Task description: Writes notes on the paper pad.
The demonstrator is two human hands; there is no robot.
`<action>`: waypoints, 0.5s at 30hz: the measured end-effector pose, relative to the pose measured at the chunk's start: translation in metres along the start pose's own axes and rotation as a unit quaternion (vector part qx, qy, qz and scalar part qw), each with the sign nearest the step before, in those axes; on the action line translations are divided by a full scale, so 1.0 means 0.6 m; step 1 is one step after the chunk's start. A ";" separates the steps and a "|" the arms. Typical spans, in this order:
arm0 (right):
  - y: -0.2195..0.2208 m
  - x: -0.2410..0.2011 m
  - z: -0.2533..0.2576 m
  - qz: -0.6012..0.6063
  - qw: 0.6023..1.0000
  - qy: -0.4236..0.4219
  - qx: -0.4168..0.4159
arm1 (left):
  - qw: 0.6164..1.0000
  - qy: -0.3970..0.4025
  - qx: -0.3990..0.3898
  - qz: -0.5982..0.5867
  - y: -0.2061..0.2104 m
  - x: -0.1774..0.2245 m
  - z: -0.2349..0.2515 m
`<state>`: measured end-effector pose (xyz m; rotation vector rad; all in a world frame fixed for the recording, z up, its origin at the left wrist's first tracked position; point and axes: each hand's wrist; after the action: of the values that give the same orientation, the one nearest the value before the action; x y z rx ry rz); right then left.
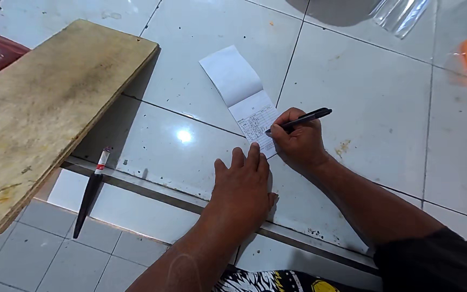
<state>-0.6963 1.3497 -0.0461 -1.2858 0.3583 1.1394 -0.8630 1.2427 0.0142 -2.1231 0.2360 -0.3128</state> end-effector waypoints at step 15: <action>-0.002 0.003 0.001 -0.008 1.000 0.003 -0.010 | 1.000 0.001 0.002 -0.006 0.001 0.001 0.001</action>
<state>-0.6945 1.3513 -0.0467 -1.3072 0.3405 1.1277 -0.8625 1.2426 0.0134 -2.1204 0.2242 -0.3217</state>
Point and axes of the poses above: each hand's wrist, its own z-axis towards the middle knuckle, its own y-axis out of the palm, x = y × z, and after that the axes turned 6 degrees about -x, right-handed
